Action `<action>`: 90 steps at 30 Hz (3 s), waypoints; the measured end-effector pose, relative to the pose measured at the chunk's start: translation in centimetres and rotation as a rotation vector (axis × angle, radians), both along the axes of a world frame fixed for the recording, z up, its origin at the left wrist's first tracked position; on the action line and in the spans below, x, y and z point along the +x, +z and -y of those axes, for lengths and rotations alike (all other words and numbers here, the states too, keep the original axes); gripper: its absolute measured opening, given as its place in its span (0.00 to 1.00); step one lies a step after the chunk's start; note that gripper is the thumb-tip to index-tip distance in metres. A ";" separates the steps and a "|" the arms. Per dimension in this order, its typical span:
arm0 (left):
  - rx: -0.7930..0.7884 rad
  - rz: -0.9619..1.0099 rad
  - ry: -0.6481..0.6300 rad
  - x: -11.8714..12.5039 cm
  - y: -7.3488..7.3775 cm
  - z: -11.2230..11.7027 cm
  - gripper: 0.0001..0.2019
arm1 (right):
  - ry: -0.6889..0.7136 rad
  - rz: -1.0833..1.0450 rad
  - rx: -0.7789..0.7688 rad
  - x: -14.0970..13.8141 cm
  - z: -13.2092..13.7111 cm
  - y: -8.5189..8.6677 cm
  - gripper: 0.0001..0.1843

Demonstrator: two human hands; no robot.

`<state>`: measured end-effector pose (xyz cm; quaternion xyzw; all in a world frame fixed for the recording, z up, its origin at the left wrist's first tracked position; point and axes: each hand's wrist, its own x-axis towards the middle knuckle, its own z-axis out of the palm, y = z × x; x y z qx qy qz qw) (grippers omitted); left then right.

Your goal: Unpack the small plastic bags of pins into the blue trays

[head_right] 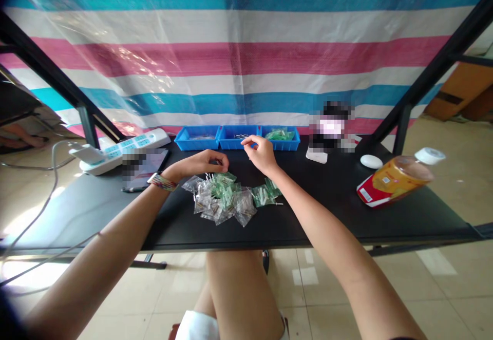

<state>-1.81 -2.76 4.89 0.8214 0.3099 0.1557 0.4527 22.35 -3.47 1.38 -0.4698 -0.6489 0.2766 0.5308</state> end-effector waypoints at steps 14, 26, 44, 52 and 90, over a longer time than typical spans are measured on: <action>0.006 0.426 0.299 0.2 -0.7 -0.6 0.19 | 0.218 0.143 0.128 -0.7 1.4 0.6 0.23; -0.079 0.465 0.386 0.2 -1.2 -0.8 0.20 | 0.164 -0.022 0.042 -1.9 1.9 0.8 0.19; 0.411 0.396 0.518 1.1 -1.7 -0.2 0.16 | 0.166 -0.395 -0.261 -1.0 0.8 0.6 0.23; 0.291 0.397 0.402 1.4 -0.8 0.4 0.24 | 0.282 -0.337 -0.181 -1.6 1.3 0.6 0.23; 0.406 0.154 0.293 1.1 -3.6 -1.0 0.17 | 0.149 0.477 0.027 0.1 1.1 -0.4 0.15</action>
